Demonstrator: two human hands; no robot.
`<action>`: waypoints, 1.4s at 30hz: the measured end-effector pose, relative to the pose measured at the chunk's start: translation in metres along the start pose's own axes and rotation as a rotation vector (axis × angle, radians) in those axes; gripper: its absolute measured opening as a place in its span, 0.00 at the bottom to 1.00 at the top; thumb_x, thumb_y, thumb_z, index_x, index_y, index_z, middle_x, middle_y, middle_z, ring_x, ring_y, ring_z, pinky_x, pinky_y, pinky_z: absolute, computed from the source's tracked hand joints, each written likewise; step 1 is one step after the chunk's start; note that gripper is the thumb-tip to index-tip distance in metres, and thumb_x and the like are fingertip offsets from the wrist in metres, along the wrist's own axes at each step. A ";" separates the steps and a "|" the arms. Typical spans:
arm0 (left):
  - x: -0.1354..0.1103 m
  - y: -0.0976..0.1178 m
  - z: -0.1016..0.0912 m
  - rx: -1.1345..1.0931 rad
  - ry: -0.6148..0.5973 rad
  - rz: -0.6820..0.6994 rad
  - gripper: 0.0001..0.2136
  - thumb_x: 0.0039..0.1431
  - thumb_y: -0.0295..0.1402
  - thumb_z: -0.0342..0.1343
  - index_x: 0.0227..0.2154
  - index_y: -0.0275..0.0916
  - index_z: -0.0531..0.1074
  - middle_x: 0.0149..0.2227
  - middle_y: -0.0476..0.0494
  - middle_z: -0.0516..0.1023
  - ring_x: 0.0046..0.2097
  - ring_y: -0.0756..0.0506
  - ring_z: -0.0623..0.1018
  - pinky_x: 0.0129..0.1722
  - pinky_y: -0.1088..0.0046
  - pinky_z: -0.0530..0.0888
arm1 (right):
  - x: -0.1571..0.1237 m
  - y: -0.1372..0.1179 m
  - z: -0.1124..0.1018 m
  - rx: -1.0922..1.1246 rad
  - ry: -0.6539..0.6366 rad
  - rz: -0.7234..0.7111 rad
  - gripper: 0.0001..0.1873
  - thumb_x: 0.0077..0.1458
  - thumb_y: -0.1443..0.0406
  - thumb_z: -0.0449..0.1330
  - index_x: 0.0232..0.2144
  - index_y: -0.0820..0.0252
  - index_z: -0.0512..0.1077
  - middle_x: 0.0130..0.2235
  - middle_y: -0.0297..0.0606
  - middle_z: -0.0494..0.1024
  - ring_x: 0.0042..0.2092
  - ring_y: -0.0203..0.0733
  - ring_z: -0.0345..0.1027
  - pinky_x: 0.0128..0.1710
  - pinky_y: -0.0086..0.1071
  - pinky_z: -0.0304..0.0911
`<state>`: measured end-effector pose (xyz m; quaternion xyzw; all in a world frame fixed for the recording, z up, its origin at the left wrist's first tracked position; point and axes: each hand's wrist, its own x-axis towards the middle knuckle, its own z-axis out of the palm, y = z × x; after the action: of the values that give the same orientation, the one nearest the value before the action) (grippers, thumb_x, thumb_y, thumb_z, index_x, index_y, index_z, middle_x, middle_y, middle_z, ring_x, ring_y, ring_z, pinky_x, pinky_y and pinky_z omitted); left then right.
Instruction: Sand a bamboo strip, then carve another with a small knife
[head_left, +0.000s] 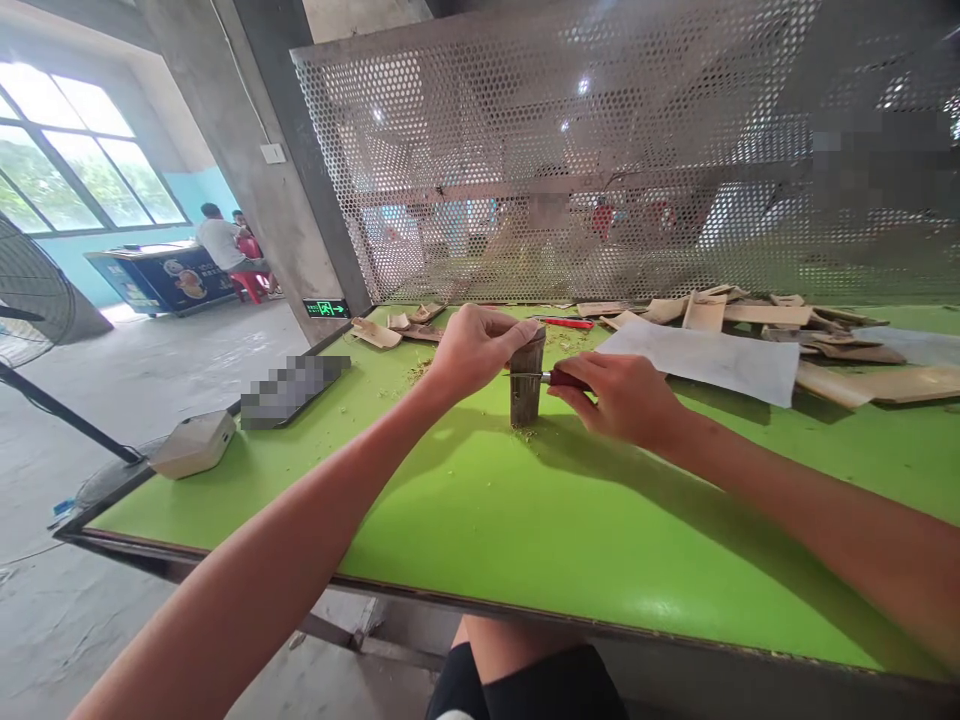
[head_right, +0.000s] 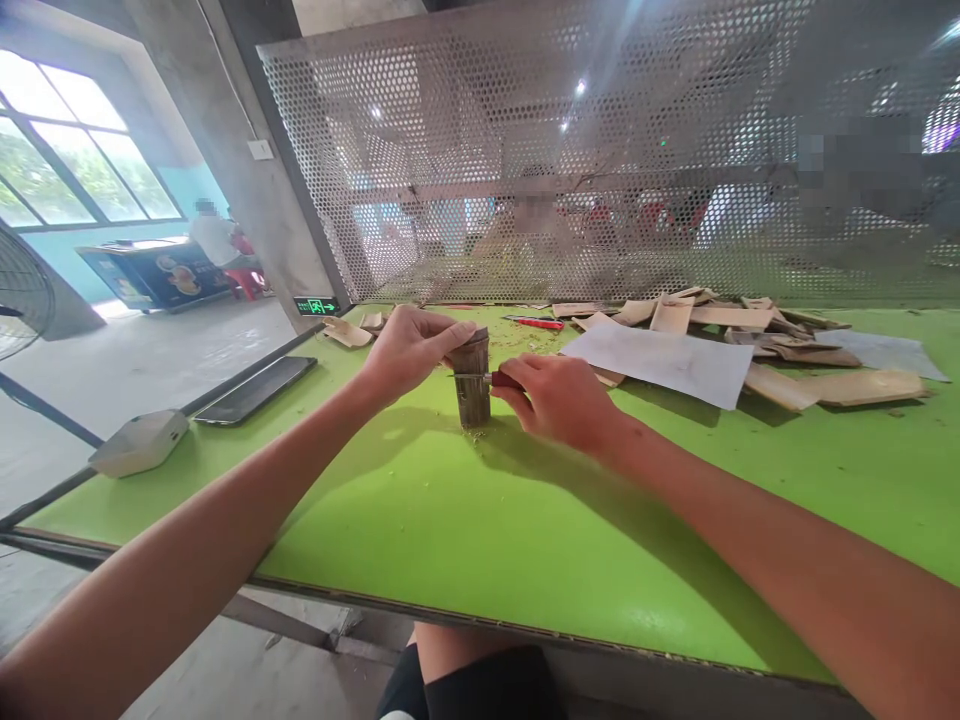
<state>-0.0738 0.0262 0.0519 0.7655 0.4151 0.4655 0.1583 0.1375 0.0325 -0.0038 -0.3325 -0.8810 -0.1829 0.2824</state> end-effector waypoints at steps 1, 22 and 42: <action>0.000 0.000 0.000 0.008 -0.001 0.007 0.17 0.58 0.42 0.56 0.20 0.35 0.76 0.20 0.46 0.73 0.24 0.51 0.71 0.22 0.76 0.64 | 0.000 0.000 0.000 0.000 -0.006 0.000 0.17 0.64 0.57 0.53 0.36 0.62 0.76 0.31 0.40 0.78 0.28 0.38 0.65 0.29 0.32 0.48; -0.001 0.004 0.001 0.038 0.006 0.015 0.17 0.58 0.42 0.56 0.21 0.35 0.77 0.20 0.46 0.74 0.24 0.51 0.70 0.21 0.76 0.62 | 0.003 -0.003 -0.002 0.005 -0.030 0.003 0.17 0.63 0.56 0.52 0.36 0.61 0.76 0.31 0.41 0.78 0.28 0.39 0.65 0.28 0.32 0.47; -0.001 0.003 0.001 0.015 0.001 0.023 0.17 0.58 0.42 0.56 0.20 0.36 0.76 0.20 0.46 0.75 0.24 0.51 0.70 0.21 0.75 0.62 | -0.002 0.005 -0.008 -0.015 0.084 -0.023 0.17 0.64 0.56 0.53 0.39 0.59 0.77 0.31 0.40 0.78 0.29 0.38 0.66 0.29 0.32 0.51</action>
<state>-0.0715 0.0239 0.0524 0.7712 0.4097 0.4646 0.1470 0.1456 0.0312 0.0018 -0.3166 -0.8707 -0.2065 0.3145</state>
